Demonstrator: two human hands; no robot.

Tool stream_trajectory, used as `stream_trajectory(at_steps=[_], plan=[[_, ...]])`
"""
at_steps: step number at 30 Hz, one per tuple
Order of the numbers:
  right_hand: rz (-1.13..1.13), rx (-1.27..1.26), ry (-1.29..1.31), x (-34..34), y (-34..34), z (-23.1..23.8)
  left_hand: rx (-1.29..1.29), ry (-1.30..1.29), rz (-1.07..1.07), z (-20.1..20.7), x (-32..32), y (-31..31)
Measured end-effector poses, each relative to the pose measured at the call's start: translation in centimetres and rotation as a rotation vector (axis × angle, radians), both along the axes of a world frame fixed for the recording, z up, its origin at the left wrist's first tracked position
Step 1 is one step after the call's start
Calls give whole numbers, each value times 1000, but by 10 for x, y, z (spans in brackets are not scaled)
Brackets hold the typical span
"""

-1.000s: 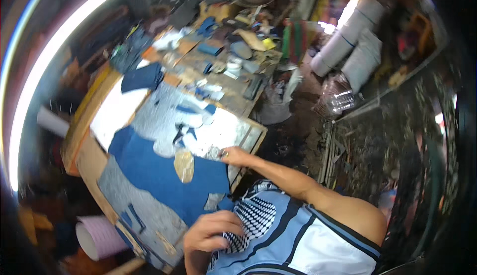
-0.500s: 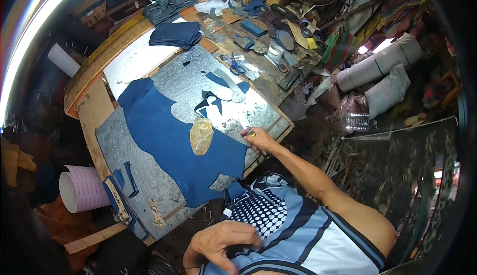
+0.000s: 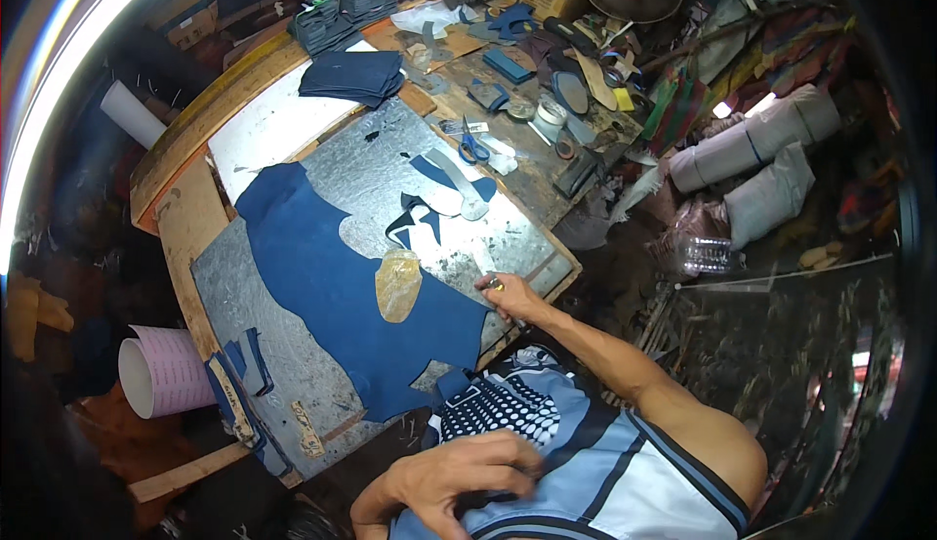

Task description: Cutting shoe upper components from a piece of blue leather using a hand knife and templates.

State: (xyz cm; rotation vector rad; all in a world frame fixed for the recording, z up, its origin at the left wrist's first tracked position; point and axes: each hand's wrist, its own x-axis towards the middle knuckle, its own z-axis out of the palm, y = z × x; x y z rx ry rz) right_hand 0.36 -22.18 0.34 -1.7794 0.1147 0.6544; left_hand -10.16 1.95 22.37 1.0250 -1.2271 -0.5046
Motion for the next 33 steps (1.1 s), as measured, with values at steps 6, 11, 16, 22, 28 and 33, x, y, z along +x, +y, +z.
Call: stream_trajectory(at_steps=[6,11,16,22,28,33], plan=[[6,28,52,1,0,-3,252,249,-180,-12,8,28],[26,54,85,0,-7,-4,460,439,753,-89,5,61],[67,47,153,9,-4,-2,1461,-144,1673,-225,7,70],[137,89,183,7,-12,-5,1594,-101,1750,-265,-3,60],[230,134,303,19,-16,-4,1632,22,1717,-259,3,58],[314,216,393,27,-21,-3,1638,57,1732,-255,2,57]])
